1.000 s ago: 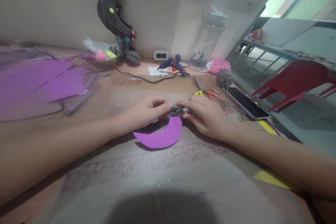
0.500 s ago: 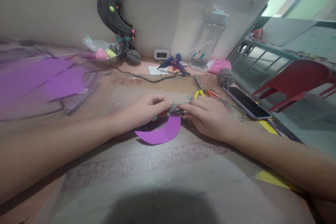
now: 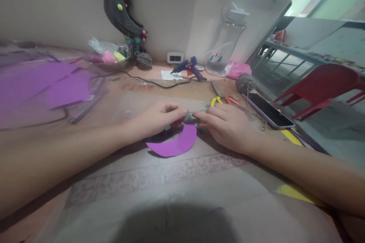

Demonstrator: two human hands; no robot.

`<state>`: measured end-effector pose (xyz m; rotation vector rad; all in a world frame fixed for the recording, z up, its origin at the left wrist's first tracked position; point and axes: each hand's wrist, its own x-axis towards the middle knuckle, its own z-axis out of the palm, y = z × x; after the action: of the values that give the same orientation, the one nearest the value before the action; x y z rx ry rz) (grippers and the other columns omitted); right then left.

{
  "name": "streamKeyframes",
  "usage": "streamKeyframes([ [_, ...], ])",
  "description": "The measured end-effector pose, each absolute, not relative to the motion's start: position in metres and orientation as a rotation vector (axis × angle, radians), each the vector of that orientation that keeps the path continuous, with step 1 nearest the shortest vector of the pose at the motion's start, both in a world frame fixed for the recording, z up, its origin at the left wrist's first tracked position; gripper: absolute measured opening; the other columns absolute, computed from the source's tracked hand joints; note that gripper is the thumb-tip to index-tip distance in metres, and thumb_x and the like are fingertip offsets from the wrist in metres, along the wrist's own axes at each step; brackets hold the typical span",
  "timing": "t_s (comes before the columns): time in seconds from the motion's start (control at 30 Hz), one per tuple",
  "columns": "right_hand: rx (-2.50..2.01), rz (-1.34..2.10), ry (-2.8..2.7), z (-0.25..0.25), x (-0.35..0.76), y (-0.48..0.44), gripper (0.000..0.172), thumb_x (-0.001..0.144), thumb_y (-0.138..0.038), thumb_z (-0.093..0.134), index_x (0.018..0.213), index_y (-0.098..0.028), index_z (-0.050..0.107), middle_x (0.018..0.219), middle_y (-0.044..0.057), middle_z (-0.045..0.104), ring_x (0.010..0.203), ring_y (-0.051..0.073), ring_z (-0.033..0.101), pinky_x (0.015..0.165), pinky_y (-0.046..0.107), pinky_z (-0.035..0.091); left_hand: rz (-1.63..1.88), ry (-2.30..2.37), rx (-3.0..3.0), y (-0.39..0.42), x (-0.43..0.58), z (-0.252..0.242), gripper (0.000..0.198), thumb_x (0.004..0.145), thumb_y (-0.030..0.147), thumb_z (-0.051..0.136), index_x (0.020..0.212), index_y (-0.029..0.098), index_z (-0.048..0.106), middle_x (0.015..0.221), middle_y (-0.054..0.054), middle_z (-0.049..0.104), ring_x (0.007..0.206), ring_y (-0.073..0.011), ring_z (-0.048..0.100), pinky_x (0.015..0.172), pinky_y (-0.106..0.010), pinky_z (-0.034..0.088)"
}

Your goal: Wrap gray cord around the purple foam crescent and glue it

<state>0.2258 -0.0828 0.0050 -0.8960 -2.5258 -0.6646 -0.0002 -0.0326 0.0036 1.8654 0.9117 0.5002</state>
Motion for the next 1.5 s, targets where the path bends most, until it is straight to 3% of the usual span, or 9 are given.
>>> streamKeyframes([
  [0.43,-0.907,-0.617,-2.477,0.0054,0.2258,-0.0826,0.027,0.097,-0.024,0.043,0.103,-0.013,0.067,0.071,0.005,0.061,0.064,0.017,0.05,0.058,0.03,0.035,0.492,0.933,1.869,-0.034,0.0009,0.0042,0.035,0.091,0.044,0.046,0.069,0.017,0.054,0.061,0.002,0.054,0.047,-0.0073,0.043,0.041,-0.019,0.03],
  [0.73,-1.007,-0.376,-2.45,0.005,0.2341,-0.0784,0.033,0.096,-0.031,0.043,0.113,-0.011,0.063,0.088,0.01,0.066,0.077,0.02,0.058,0.068,0.031,0.042,0.531,0.879,1.843,-0.0353,0.0021,0.0071,0.034,0.091,0.042,0.046,0.069,0.017,0.053,0.062,0.002,0.052,0.049,-0.0078,0.047,0.042,-0.019,0.032],
  [0.97,-0.999,-0.428,-2.486,0.0056,0.2331,-0.0773,0.034,0.095,-0.037,0.046,0.11,-0.013,0.065,0.08,0.007,0.063,0.071,0.019,0.055,0.063,0.031,0.038,0.515,0.9,1.839,-0.0363,0.0017,0.0076,0.033,0.092,0.041,0.046,0.07,0.017,0.052,0.062,0.002,0.052,0.049,-0.0073,0.045,0.043,-0.018,0.032],
  [1.5,-0.939,-0.516,-2.494,0.0049,0.2319,-0.0751,0.027,0.096,-0.028,0.047,0.105,-0.012,0.068,0.069,0.004,0.058,0.065,0.017,0.05,0.061,0.03,0.033,0.497,0.914,1.853,-0.033,0.0011,0.0044,0.035,0.09,0.046,0.046,0.07,0.018,0.055,0.064,0.001,0.055,0.052,-0.009,0.047,0.045,-0.02,0.034],
])
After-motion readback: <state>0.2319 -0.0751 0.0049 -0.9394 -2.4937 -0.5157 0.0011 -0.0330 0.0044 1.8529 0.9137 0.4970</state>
